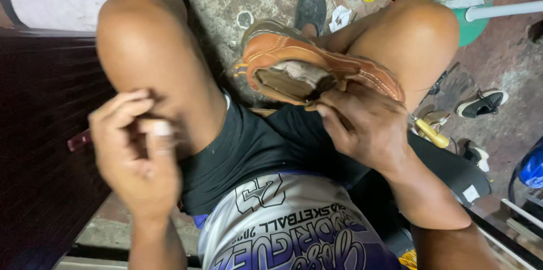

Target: The person sits on the floor and sews a brown leather shoe using a needle and thread. They repeatedly push the needle through the shoe's upper and pull the thread to stitch the material.

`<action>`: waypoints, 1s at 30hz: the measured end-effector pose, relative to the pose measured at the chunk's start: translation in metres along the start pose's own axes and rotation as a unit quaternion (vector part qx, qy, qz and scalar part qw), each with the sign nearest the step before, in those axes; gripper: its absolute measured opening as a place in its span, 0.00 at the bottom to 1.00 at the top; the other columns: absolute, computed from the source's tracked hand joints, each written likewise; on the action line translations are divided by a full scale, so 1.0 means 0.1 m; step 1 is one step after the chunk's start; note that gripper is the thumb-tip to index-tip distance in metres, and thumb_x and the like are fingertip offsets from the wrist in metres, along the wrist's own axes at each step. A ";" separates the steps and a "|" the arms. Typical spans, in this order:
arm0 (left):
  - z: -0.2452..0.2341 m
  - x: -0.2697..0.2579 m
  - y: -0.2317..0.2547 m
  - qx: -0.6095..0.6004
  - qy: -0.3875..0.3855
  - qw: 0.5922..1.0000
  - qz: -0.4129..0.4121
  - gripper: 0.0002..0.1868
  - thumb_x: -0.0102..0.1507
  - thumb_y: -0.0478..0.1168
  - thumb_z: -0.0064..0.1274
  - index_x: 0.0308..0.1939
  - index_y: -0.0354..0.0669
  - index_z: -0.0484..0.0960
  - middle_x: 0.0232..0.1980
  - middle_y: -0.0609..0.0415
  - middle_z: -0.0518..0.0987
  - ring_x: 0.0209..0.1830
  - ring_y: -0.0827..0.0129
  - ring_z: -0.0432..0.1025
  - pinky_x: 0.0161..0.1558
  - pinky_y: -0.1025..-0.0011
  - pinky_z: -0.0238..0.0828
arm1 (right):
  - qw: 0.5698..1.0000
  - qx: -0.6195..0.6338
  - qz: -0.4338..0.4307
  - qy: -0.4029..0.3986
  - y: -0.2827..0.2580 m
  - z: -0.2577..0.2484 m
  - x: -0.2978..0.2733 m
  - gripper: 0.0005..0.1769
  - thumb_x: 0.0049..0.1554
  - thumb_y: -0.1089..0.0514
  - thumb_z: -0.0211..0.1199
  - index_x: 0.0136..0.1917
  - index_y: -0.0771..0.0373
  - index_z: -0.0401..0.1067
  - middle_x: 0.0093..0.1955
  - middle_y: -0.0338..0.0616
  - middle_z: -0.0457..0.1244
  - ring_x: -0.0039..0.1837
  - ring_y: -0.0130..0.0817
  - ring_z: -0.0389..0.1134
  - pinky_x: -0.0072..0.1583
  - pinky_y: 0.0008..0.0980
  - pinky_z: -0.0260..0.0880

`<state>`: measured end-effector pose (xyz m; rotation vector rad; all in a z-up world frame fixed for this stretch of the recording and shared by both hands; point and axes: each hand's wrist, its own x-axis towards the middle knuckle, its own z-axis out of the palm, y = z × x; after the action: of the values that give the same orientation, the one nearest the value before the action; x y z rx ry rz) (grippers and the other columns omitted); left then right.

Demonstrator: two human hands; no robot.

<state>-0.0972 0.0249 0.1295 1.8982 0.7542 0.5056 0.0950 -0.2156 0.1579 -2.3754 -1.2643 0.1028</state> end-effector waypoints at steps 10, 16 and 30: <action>1.12 0.23 0.01 -0.203 -0.391 0.880 -0.179 0.36 0.60 0.36 0.63 0.68 0.40 0.62 0.51 0.48 0.83 0.37 0.81 0.77 0.41 0.83 0.74 | 0.998 -0.007 0.034 0.061 0.22 -0.04 -0.30 0.13 0.58 0.59 0.74 0.54 0.59 0.74 0.46 0.45 0.68 0.47 0.44 0.71 0.51 0.40 0.71; 0.76 0.30 0.23 0.086 -0.152 0.983 -0.052 0.19 0.61 0.35 0.62 0.56 0.40 0.78 0.56 0.49 0.74 0.36 0.70 0.75 0.35 0.73 0.71 | 0.997 0.019 0.032 0.073 0.27 -0.04 -0.34 0.12 0.55 0.61 0.75 0.50 0.60 0.76 0.46 0.45 0.69 0.48 0.42 0.72 0.52 0.38 0.72; 0.74 0.37 0.45 0.183 -0.315 0.906 0.214 0.06 0.65 0.36 0.59 0.46 0.43 0.83 0.48 0.53 0.81 0.42 0.58 0.79 0.41 0.63 0.76 | 0.995 0.059 -0.069 0.039 0.15 0.06 -0.13 0.10 0.53 0.59 0.76 0.47 0.60 0.78 0.44 0.41 0.67 0.51 0.39 0.72 0.55 0.36 0.71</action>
<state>-0.0114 -0.0115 0.1402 2.4071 -0.0104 -0.0226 0.0975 -0.2313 0.1440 -2.1651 -1.3429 0.0405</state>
